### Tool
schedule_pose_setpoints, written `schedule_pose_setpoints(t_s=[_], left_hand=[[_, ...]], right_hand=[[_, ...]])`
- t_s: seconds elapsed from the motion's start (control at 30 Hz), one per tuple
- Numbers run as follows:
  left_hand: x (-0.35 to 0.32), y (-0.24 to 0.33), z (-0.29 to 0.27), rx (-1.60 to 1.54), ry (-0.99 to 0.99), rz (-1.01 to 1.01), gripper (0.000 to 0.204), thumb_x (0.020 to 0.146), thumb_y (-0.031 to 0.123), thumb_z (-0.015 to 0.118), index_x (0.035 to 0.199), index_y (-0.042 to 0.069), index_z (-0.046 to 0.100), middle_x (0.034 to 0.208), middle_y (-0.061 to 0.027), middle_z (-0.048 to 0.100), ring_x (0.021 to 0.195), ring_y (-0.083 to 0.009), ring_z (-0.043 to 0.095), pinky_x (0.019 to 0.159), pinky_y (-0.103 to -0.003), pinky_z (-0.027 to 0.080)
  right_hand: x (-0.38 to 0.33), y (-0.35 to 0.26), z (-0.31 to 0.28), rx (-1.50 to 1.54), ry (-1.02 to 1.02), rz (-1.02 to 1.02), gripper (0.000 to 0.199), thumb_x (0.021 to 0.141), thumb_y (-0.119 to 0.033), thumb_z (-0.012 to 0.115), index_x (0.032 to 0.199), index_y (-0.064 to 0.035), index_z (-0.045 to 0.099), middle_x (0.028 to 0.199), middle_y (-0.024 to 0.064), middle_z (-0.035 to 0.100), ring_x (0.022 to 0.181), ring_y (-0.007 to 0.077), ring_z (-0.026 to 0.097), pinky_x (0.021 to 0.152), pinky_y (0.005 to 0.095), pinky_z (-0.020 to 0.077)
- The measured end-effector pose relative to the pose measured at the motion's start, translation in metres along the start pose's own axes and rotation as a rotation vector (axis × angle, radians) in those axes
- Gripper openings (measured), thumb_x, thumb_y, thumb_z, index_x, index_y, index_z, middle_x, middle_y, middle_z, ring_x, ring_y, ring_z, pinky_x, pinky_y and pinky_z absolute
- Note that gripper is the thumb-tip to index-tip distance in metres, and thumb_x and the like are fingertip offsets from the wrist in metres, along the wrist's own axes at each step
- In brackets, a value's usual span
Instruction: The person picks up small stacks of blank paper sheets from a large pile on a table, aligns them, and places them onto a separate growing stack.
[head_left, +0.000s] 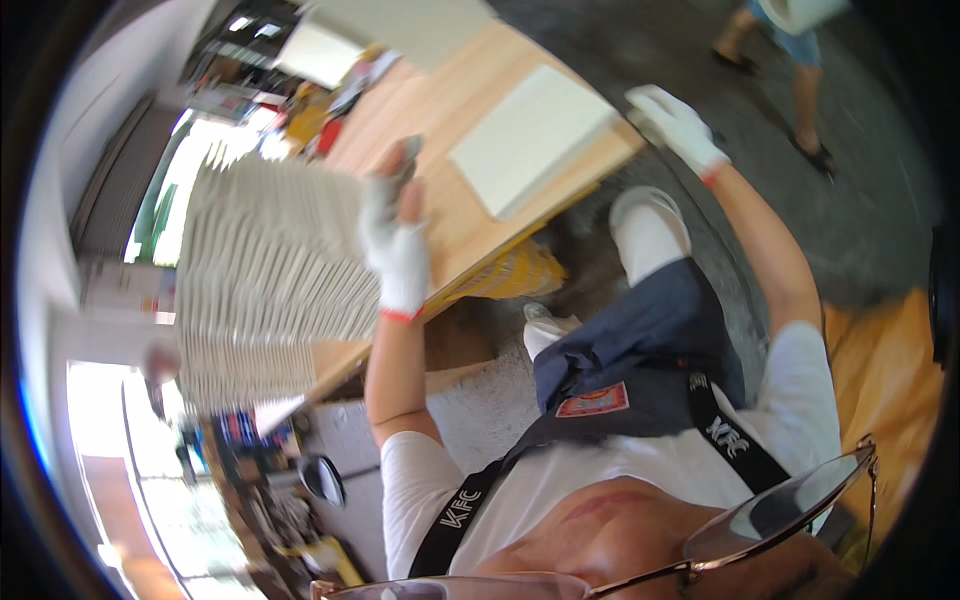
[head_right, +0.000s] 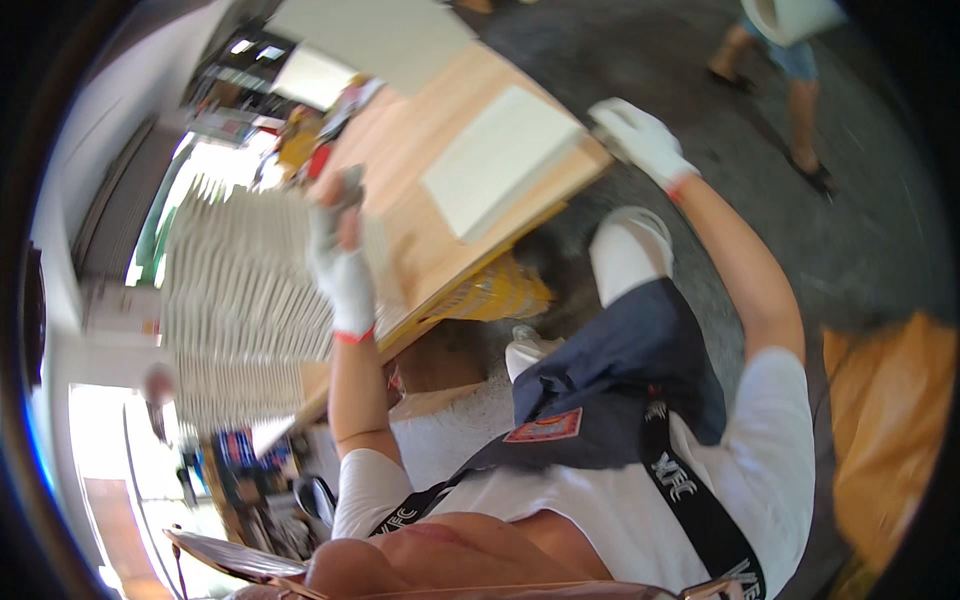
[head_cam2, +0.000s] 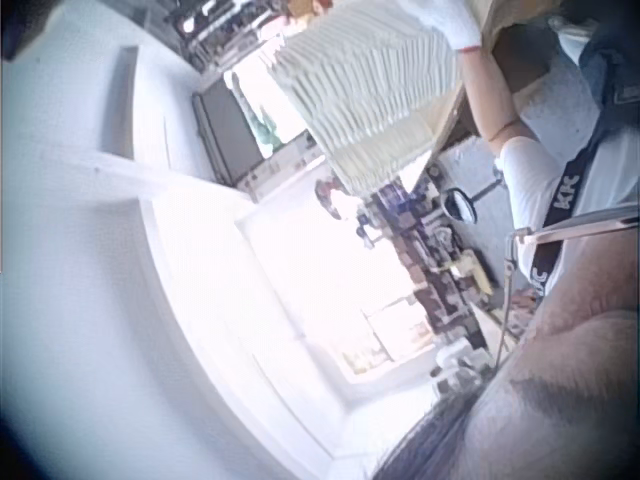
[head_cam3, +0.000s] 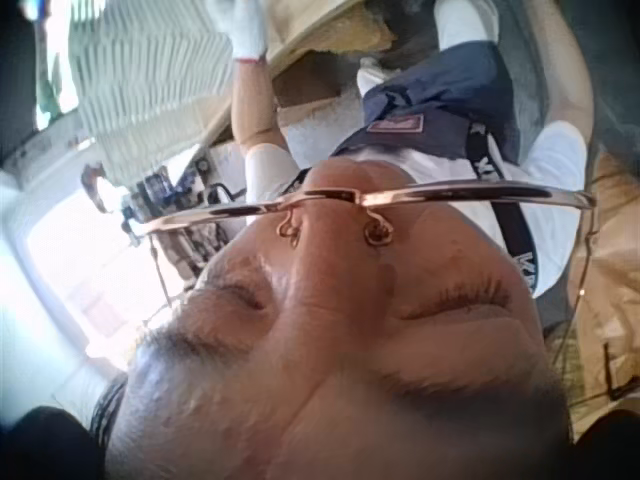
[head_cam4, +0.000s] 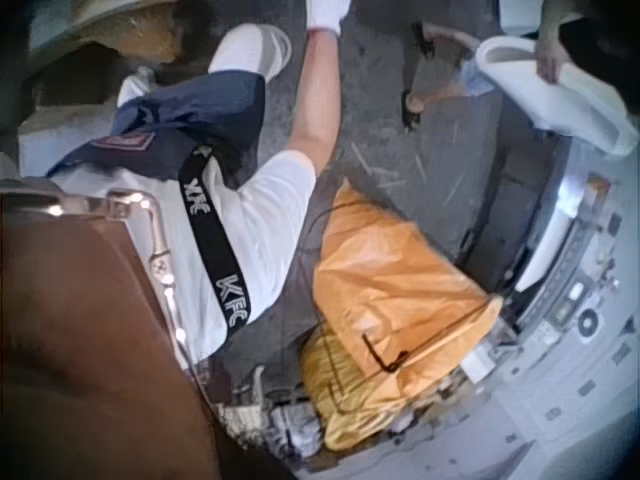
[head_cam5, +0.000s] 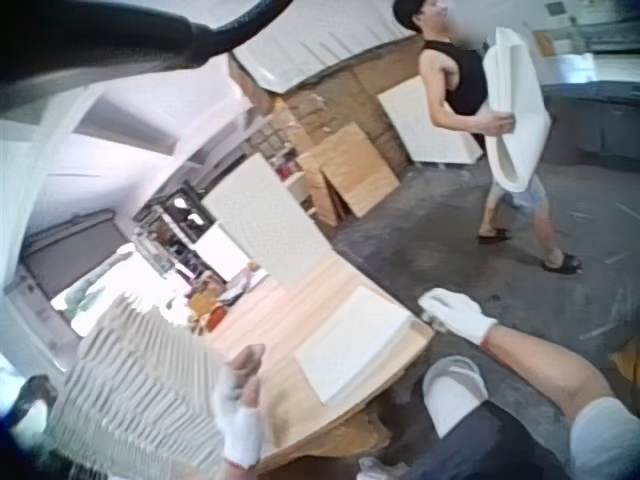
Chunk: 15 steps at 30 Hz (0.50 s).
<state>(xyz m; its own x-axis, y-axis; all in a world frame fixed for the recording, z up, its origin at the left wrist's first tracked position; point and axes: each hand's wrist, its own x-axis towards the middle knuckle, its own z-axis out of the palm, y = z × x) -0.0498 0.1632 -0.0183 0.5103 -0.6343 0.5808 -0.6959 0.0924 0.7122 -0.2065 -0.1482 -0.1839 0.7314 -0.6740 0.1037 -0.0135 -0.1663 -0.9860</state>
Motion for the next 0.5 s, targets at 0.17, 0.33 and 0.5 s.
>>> schedule_pose_setpoints(t_s=[0.17, 0.33, 0.5], left_hand=[[0.048, -0.111, 0.113, 0.549, -0.382, 0.034, 0.029, 0.085, 0.013, 0.064, 0.113, 0.017, 0.069, 0.116, -0.0118, 0.062, 0.107, -0.0314, 0.055, 0.093, -0.039, 0.046], [0.062, -0.160, 0.149, 0.517, -0.372, -0.112, 0.021, 0.085, 0.016, 0.065, 0.105, 0.016, 0.072, 0.108, -0.0106, 0.064, 0.103, -0.0306, 0.055, 0.090, -0.039, 0.046], [0.059, -0.169, 0.157, 0.505, -0.349, -0.049, 0.021, 0.085, 0.012, 0.065, 0.104, 0.012, 0.070, 0.104, -0.0108, 0.064, 0.099, -0.0298, 0.058, 0.087, -0.038, 0.048]], right_hand=[[0.042, 0.016, 0.027, -0.653, -0.032, -0.102, 0.056, 0.089, -0.062, 0.045, 0.100, -0.0098, 0.063, 0.097, 0.0192, 0.067, 0.094, 0.0365, 0.064, 0.083, 0.0428, 0.0482], [0.051, -0.007, 0.039, -0.887, -0.016, -0.364, 0.051, 0.090, -0.059, 0.048, 0.089, -0.0099, 0.063, 0.080, 0.0165, 0.066, 0.079, 0.0349, 0.065, 0.070, 0.0448, 0.0493], [0.067, -0.038, 0.046, -0.854, -0.139, -0.562, 0.044, 0.092, -0.053, 0.051, 0.088, -0.0104, 0.060, 0.079, 0.0173, 0.063, 0.078, 0.0349, 0.062, 0.068, 0.0444, 0.0468]])
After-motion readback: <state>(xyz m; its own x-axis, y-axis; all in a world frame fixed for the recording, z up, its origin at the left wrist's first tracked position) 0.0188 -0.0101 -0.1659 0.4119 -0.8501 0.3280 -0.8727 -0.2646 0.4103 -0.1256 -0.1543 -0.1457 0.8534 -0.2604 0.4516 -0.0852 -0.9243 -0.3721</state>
